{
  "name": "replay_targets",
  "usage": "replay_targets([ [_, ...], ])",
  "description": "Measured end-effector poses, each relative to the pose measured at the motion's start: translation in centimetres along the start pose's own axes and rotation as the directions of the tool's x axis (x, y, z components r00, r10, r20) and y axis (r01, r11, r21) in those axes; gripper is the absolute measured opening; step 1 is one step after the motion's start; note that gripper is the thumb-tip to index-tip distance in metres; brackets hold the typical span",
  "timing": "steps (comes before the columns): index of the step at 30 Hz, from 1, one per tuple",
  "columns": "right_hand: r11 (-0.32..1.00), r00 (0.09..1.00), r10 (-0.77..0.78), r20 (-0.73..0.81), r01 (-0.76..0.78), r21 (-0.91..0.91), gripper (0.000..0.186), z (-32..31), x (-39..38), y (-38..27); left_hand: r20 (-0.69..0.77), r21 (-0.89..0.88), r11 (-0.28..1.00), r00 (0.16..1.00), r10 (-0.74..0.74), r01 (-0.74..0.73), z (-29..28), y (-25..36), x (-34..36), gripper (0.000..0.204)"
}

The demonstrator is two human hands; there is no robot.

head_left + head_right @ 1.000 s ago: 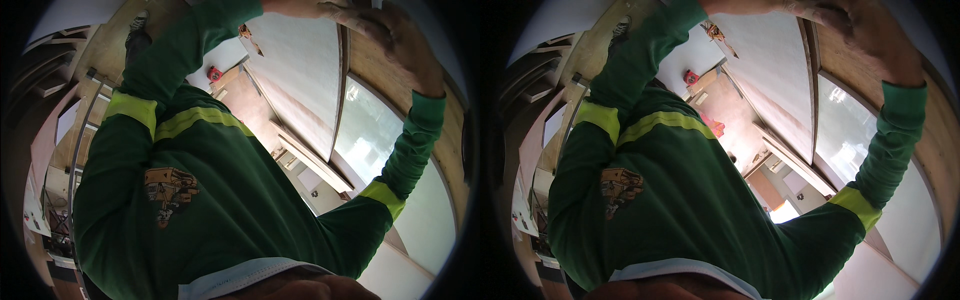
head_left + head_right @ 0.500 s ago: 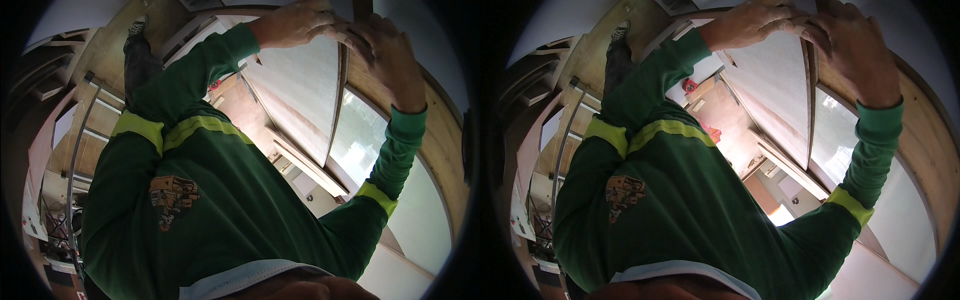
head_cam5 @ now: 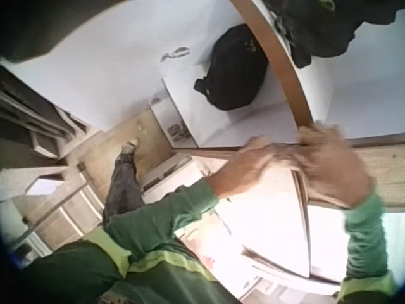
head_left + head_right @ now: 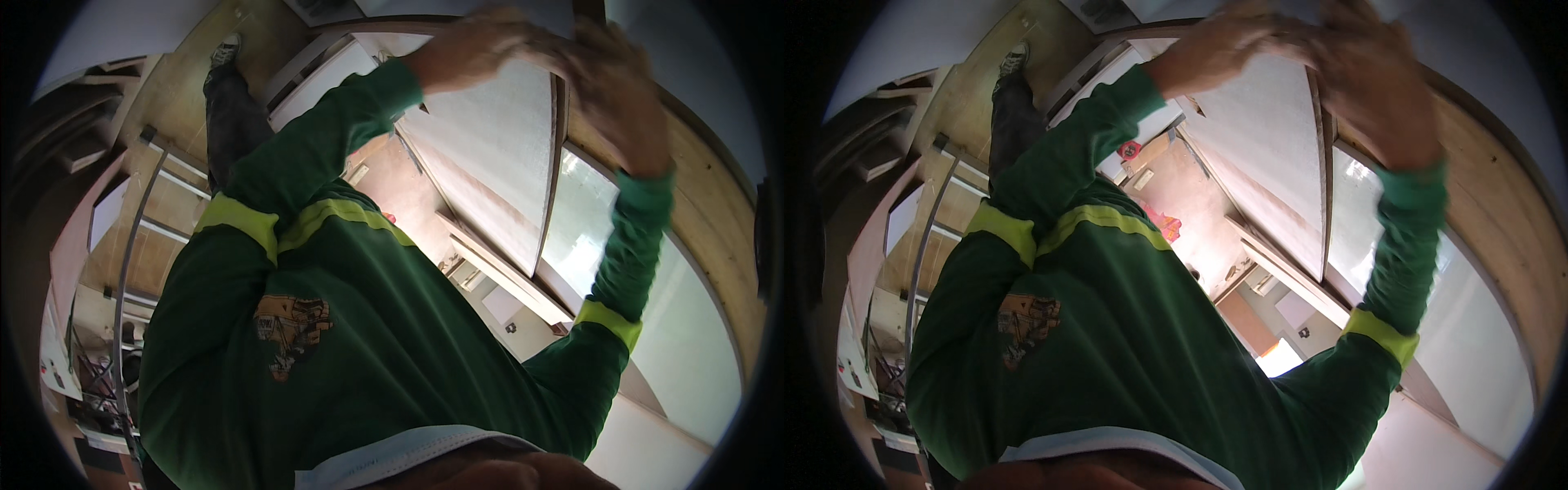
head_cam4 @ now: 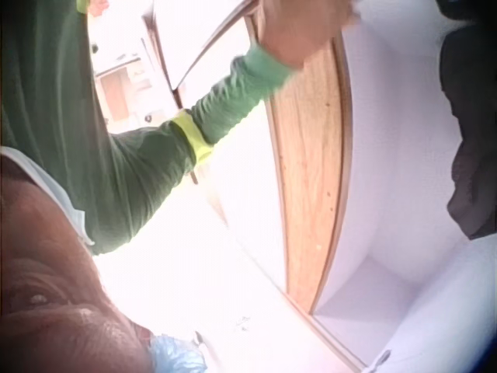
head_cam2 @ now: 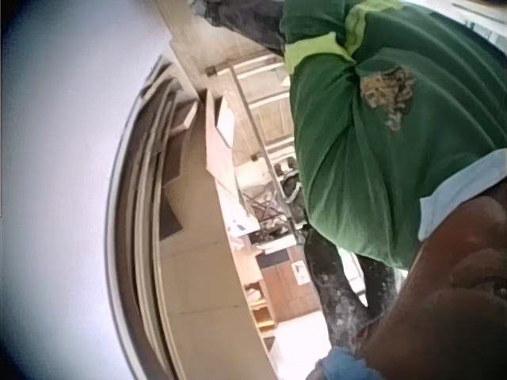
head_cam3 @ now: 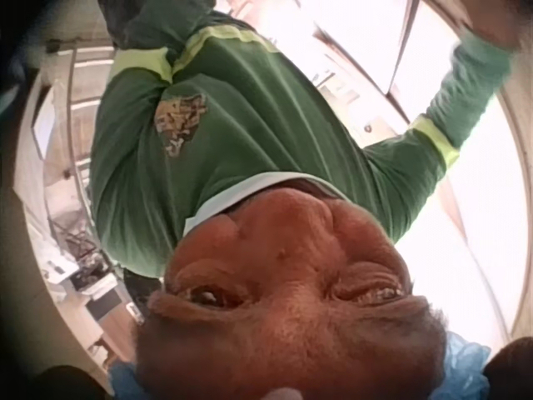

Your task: The person installs a wooden trim piece along the top edge of a cabinet. They use a hammer to tap small wooden blocks into place to secure the trim, repeatedly adjusting the trim and tapping the blocks.

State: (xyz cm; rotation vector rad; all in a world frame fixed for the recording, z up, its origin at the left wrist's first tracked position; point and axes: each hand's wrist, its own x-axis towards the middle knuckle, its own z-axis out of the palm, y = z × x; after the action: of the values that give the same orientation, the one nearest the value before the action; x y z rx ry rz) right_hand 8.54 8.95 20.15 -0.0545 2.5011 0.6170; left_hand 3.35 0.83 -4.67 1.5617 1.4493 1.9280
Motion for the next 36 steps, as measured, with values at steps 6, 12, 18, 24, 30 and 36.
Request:
replay_targets([
  [6,0.998,0.984,-0.062,-0.165,0.06,-0.014,0.018,5.3,3.8,-2.7,-0.038,-0.062,0.996,0.997,-0.066,0.063,1.0,-5.0,-4.6,0.031],
  [12,0.989,0.994,0.099,0.039,-0.103,0.111,0.022,-2.1,-0.9,-0.1,-0.06,-0.051,0.998,0.997,-0.046,0.043,-0.1,3.5,0.2,0.04],
  [18,1.0,1.0,-0.002,-0.031,0.003,0.008,0.023,7.8,3.7,-3.2,-0.052,0.002,0.997,0.995,-0.081,0.081,1.7,-4.8,-5.8,0.036],
  [24,0.995,0.995,0.056,0.085,-0.063,0.082,0.025,2.1,1.9,-1.3,-0.072,-0.074,0.997,0.997,-0.031,0.026,2.2,-1.7,-2.4,0.035],
  [30,0.992,0.994,0.001,-0.107,0.012,0.124,0.023,2.2,2.1,-1.9,-0.142,-0.104,0.986,0.98,-0.142,0.128,1.9,-1.8,-3.6,0.035],
  [36,1.0,0.999,0.007,0.053,-0.008,0.009,0.021,9.8,7.4,-4.6,0.095,-0.106,0.937,0.941,-0.324,0.334,1.5,-8.2,-8.0,0.035],
])
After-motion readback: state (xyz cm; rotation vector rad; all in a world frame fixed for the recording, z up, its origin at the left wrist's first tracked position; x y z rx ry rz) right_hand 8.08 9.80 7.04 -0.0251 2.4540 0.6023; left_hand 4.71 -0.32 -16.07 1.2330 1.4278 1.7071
